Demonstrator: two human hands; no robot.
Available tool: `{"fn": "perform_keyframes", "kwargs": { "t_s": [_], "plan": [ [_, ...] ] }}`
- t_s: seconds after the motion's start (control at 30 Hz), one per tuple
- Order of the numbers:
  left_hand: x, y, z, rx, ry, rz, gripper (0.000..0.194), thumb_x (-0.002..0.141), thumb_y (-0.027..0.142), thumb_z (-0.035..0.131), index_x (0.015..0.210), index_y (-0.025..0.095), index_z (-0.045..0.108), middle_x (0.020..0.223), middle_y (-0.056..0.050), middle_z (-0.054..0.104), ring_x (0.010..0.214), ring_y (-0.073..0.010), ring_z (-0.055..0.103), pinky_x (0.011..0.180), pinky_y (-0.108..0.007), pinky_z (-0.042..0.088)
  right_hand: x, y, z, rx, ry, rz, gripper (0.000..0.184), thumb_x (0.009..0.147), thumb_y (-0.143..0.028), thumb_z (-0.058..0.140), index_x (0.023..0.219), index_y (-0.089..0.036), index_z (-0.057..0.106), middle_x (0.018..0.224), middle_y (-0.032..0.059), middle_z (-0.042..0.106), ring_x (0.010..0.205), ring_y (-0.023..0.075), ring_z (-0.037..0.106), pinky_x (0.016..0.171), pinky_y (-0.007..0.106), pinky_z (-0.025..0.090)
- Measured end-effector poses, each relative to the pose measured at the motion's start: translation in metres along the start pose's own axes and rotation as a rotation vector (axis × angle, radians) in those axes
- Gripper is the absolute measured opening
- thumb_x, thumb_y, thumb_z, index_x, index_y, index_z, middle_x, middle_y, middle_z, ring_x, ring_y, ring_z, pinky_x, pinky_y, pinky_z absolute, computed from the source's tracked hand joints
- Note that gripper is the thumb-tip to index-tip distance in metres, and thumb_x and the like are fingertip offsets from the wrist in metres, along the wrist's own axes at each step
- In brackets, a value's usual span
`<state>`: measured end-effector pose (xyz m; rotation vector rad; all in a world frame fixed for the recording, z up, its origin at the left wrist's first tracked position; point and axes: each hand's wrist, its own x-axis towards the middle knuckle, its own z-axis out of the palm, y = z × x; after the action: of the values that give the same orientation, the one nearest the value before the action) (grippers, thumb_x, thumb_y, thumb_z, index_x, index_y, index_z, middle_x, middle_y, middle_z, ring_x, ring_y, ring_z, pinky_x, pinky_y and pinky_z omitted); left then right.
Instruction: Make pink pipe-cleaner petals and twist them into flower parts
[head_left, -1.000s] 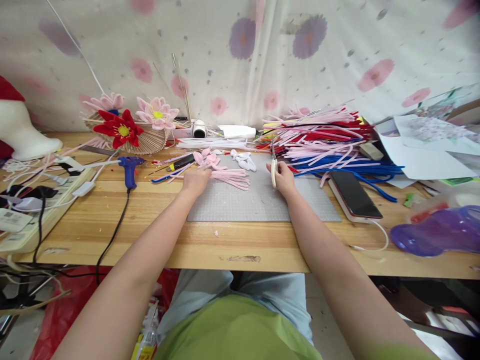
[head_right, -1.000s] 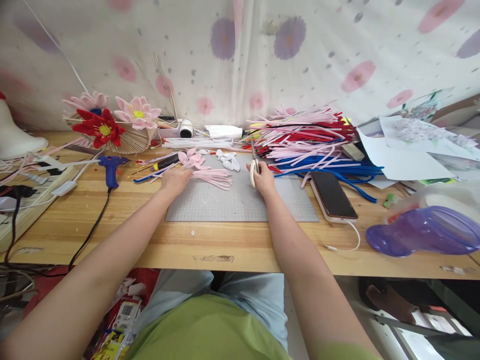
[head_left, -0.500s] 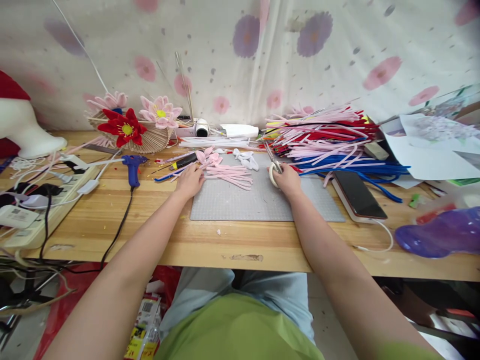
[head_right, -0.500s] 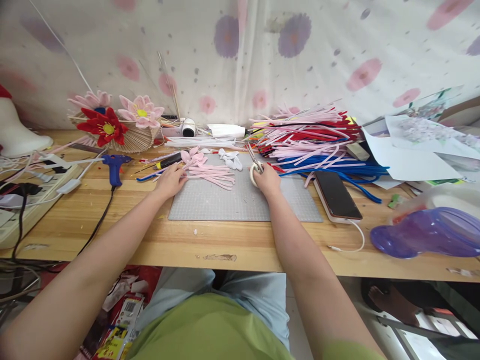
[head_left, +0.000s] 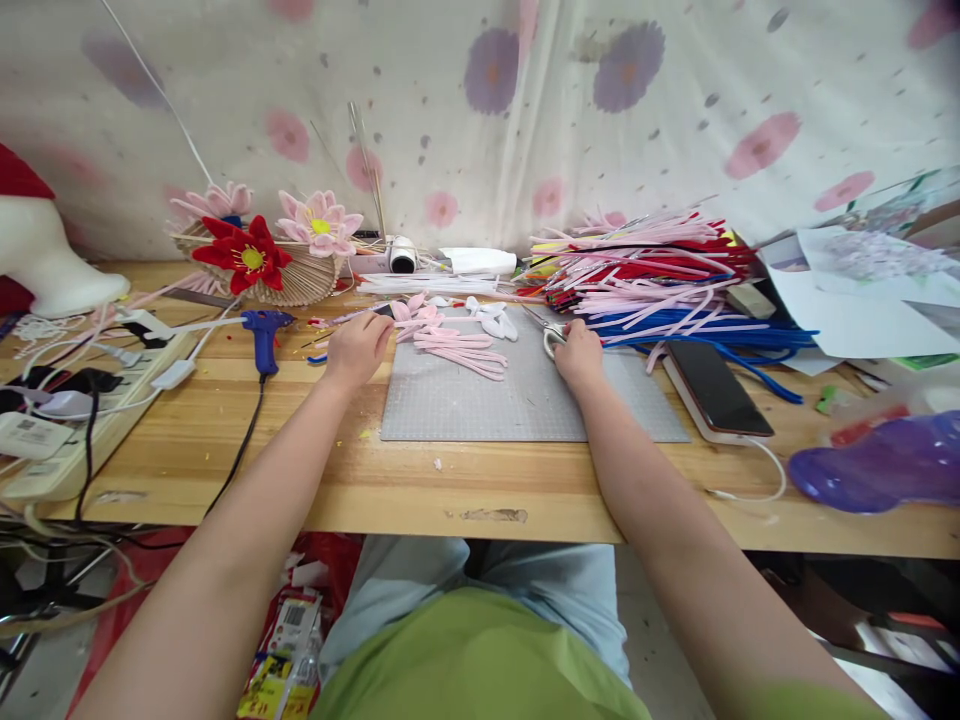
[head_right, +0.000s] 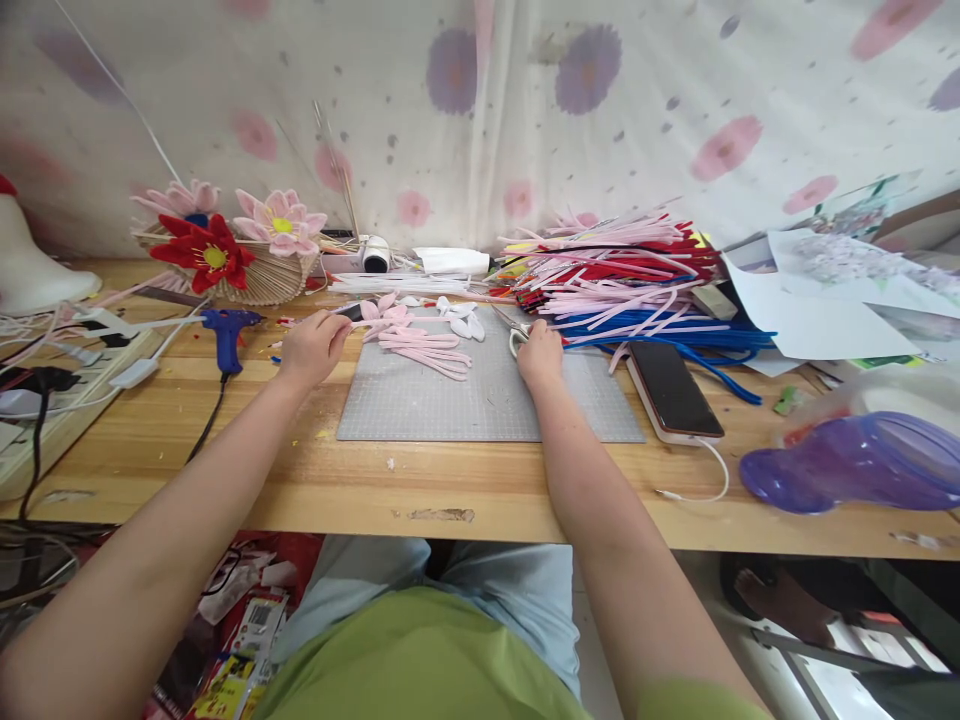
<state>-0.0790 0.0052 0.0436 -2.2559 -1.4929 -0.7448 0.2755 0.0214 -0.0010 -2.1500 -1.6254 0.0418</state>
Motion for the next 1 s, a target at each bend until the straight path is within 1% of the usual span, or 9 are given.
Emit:
{"fn": "perform_keyframes", "kwargs": {
  "t_s": [0.17,0.27,0.37,0.47,0.53,0.63,0.77,0.9,1.0],
  "plan": [
    [-0.004,0.024,-0.002,-0.029,-0.076,-0.01,0.041,0.091,0.04,0.027,0.096,0.019,0.062,0.091,-0.01,0.064,0.088,-0.0203,0.059,0.069,-0.029,0.038,-0.001,-0.001,-0.001,-0.036,0.01,-0.045,0.021,0.076,-0.022,0.053,0.093,-0.009,0.057,0.098,0.0189,0.062,0.099,0.0286,0.051,0.087,0.039,0.036],
    [-0.008,0.038,0.002,-0.071,-0.148,-0.024,0.042,0.091,0.038,0.026,0.099,0.019,0.062,0.096,-0.011,0.065,0.09,-0.0213,0.06,0.071,-0.03,0.038,-0.007,-0.008,-0.009,0.034,0.124,-0.13,0.027,0.079,-0.026,0.05,0.098,-0.01,0.059,0.099,0.0179,0.062,0.103,0.0303,0.049,0.088,0.043,0.034],
    [-0.009,0.048,0.008,-0.118,-0.183,-0.039,0.041,0.091,0.038,0.027,0.098,0.019,0.062,0.098,-0.012,0.066,0.089,-0.0219,0.061,0.072,-0.031,0.039,-0.016,-0.025,-0.018,0.162,0.195,-0.419,0.035,0.087,-0.032,0.04,0.111,-0.013,0.056,0.108,0.0149,0.061,0.102,0.0257,0.049,0.091,0.039,0.033],
    [-0.006,0.056,0.009,-0.162,-0.173,-0.019,0.038,0.09,0.038,0.029,0.097,0.02,0.062,0.099,-0.011,0.066,0.089,-0.0219,0.061,0.074,-0.031,0.039,-0.026,-0.045,-0.021,0.2,0.067,-0.716,0.042,0.084,-0.042,0.047,0.116,-0.016,0.056,0.118,0.0134,0.057,0.106,0.025,0.049,0.09,0.037,0.035],
    [-0.006,0.06,0.006,-0.219,-0.142,-0.014,0.036,0.09,0.038,0.032,0.097,0.019,0.061,0.099,-0.011,0.066,0.091,-0.0214,0.06,0.075,-0.03,0.039,-0.029,-0.054,-0.02,0.2,-0.035,-0.794,0.034,0.085,-0.041,0.045,0.102,-0.017,0.063,0.109,0.0125,0.061,0.1,0.0238,0.052,0.086,0.035,0.037],
    [-0.008,0.059,0.001,-0.299,-0.073,-0.067,0.034,0.089,0.036,0.033,0.1,0.018,0.06,0.098,-0.01,0.066,0.093,-0.0198,0.059,0.077,-0.029,0.04,-0.026,-0.058,-0.023,0.32,-0.047,-0.701,0.032,0.087,-0.038,0.042,0.083,-0.018,0.066,0.089,0.0105,0.064,0.088,0.0213,0.055,0.08,0.032,0.039],
    [-0.013,0.052,0.005,-0.366,-0.009,-0.22,0.032,0.089,0.033,0.033,0.096,0.017,0.06,0.097,-0.009,0.064,0.094,-0.0195,0.057,0.079,-0.03,0.041,-0.018,-0.058,-0.034,0.695,0.016,-0.452,0.036,0.084,-0.044,0.044,0.077,-0.016,0.065,0.08,0.0069,0.064,0.076,0.017,0.055,0.071,0.029,0.04],
    [-0.007,0.06,0.019,-0.665,-0.002,-0.435,0.021,0.086,0.028,0.04,0.087,0.018,0.058,0.092,-0.006,0.062,0.09,-0.0174,0.056,0.082,-0.031,0.043,-0.018,-0.073,-0.037,0.982,-0.224,-0.338,0.04,0.077,-0.053,0.049,0.076,-0.016,0.065,0.065,0.0007,0.056,0.055,0.0099,0.046,0.056,0.024,0.037],
    [0.0,0.077,0.028,-1.109,-0.167,-0.615,0.014,0.083,0.024,0.045,0.081,0.016,0.056,0.078,-0.002,0.06,0.068,-0.0119,0.057,0.07,-0.029,0.048,-0.021,-0.089,-0.029,1.136,-0.374,-0.304,0.039,0.072,-0.055,0.055,0.076,-0.017,0.064,0.063,-0.0014,0.052,0.05,0.0071,0.042,0.051,0.022,0.034]
  ]
}}
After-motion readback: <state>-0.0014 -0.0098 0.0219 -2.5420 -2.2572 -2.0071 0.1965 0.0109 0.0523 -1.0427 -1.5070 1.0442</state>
